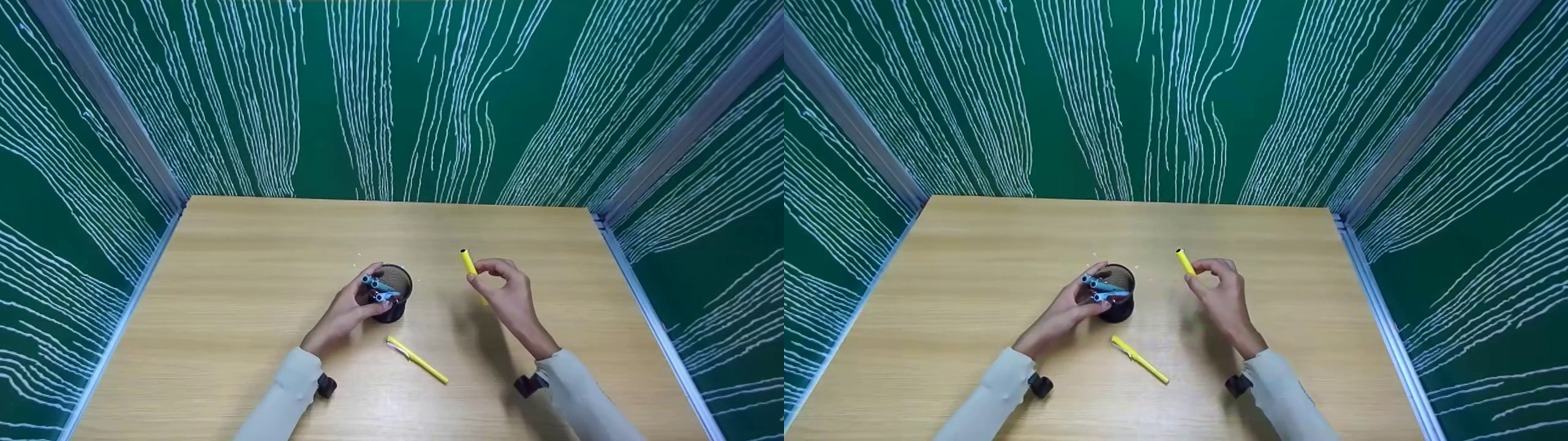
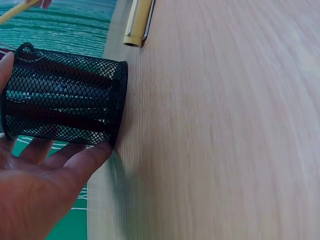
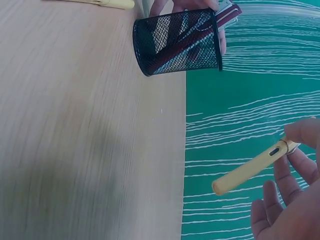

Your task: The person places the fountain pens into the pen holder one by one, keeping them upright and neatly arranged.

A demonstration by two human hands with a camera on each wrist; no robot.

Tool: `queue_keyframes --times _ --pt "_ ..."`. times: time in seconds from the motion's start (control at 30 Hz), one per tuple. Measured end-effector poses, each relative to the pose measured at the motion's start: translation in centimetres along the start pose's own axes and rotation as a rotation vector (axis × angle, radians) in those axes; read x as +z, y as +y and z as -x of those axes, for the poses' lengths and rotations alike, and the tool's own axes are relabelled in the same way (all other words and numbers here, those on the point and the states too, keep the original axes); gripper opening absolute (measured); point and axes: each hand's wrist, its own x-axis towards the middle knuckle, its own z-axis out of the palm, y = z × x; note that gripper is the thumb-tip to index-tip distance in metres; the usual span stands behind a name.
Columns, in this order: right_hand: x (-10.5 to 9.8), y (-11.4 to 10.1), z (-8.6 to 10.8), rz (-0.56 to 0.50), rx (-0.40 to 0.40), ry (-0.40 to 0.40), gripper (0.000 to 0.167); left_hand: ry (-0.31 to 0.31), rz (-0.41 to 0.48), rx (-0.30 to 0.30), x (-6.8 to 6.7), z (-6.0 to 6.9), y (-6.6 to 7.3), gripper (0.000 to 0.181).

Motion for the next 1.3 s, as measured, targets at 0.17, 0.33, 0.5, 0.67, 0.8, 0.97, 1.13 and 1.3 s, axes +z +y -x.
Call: queue_keyframes --times 0.17,0.33,0.5,0.67,0.8,0.97,1.13,1.3 --pt "0.6 -0.3 -0.2 0.0 0.001 -0.017 0.019 0.014 -0.038 0.011 -0.1 0.0 0.0 0.084" --pt "1.4 -0.8 -0.4 -0.013 -0.006 -0.027 0.019 0.016 -0.057 0.017 -0.1 0.0 -0.2 0.085" --pt "2.2 -1.3 -0.8 -0.019 -0.014 -0.049 0.019 0.011 -0.038 0.021 -0.1 0.0 -0.3 0.086" --pt "2.8 -1.9 -1.3 -0.033 -0.042 -0.074 0.018 0.009 -0.029 0.019 -0.1 0.0 -0.3 0.086" --pt "3.3 -2.3 -1.6 -0.035 -0.061 -0.085 0.017 0.015 -0.054 0.015 -0.1 -0.1 -0.2 0.086" --pt "4.0 -2.9 -1.8 -0.047 -0.075 -0.1 0.016 0.008 -0.042 0.019 -0.1 0.0 -0.3 0.084" --pt "4.8 -3.4 -2.1 -0.053 -0.076 -0.114 0.016 0.011 -0.047 0.027 -0.1 0.0 -0.3 0.085" --pt "5.5 -4.0 -2.3 -0.056 -0.09 -0.124 0.016 0.017 -0.068 0.026 -0.2 0.0 -0.2 0.085"
